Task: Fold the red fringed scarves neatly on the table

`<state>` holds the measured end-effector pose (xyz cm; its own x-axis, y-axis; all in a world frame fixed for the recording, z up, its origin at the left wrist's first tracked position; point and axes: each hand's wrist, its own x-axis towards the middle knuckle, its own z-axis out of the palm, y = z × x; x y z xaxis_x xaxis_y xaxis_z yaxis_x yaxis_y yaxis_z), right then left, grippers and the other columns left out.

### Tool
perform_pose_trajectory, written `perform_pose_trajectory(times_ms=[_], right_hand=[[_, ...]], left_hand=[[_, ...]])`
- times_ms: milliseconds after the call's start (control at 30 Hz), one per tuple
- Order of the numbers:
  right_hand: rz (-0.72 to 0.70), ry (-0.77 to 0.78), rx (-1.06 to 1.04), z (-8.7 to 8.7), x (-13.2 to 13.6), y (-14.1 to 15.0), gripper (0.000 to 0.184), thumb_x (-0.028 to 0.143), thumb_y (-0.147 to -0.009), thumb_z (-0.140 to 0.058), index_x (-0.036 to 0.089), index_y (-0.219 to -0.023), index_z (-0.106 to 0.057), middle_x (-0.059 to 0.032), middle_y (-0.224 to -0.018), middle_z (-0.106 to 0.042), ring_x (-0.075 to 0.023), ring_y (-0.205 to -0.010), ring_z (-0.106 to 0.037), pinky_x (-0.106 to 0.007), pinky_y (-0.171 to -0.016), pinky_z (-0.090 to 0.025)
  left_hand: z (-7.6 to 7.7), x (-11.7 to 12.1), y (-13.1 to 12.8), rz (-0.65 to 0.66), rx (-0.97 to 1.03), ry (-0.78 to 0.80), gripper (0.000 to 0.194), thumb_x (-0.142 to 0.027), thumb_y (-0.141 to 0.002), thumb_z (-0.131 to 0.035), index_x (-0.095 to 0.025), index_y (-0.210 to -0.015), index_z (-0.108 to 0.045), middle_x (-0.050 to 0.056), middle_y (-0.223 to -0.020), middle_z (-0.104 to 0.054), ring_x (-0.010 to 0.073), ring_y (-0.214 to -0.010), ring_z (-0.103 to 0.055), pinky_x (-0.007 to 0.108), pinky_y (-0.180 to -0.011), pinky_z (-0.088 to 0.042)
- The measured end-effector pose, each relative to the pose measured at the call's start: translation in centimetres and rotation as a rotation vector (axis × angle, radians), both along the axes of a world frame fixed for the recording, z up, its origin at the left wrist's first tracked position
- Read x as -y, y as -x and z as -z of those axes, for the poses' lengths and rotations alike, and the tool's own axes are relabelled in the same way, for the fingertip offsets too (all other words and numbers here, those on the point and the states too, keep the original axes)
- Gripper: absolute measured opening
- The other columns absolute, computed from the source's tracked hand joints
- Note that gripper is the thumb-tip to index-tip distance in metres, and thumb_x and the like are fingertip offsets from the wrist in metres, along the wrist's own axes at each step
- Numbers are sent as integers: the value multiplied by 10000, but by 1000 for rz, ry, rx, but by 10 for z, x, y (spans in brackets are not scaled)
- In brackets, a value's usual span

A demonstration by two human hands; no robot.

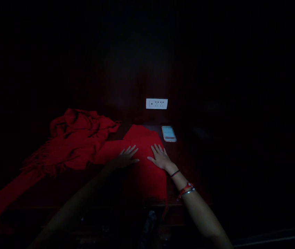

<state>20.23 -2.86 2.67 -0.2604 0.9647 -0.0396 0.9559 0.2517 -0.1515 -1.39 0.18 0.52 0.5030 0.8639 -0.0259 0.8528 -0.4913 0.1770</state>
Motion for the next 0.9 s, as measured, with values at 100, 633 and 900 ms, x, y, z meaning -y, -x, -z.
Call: perform_pose_trajectory(times_ms=[100, 633, 900], right_hand=[[203, 10, -118, -8, 25, -19, 697, 497, -752, -381, 113, -1302, -191, -158, -1263, -362, -238, -1147, -343, -327, -909, -281], [570, -70, -986, 7, 39, -22, 494, 207, -670, -368, 113, -1155, -353, -85, -905, -588, -157, -733, -566, -265, -614, -450], [567, -211, -730, 17, 35, -30, 523, 150, -596, -490, 164, -1116, -442, -29, -878, -567, -135, -759, -537, -252, -681, -429]], left_hand=[[-9, 18, 1, -111, 122, -119, 586, -539, -783, -323, -190, -1254, -297, 100, -1276, -342, 237, -1162, -313, 359, -927, -268], [-12, 53, -21, -246, 127, 30, 464, -184, -740, -382, -229, -1201, -366, 37, -937, -577, 175, -852, -544, 255, -714, -415], [-12, 64, -37, -233, -11, -366, 244, -180, -791, -350, -168, -956, -529, 89, -980, -503, 209, -900, -476, 277, -689, -418]])
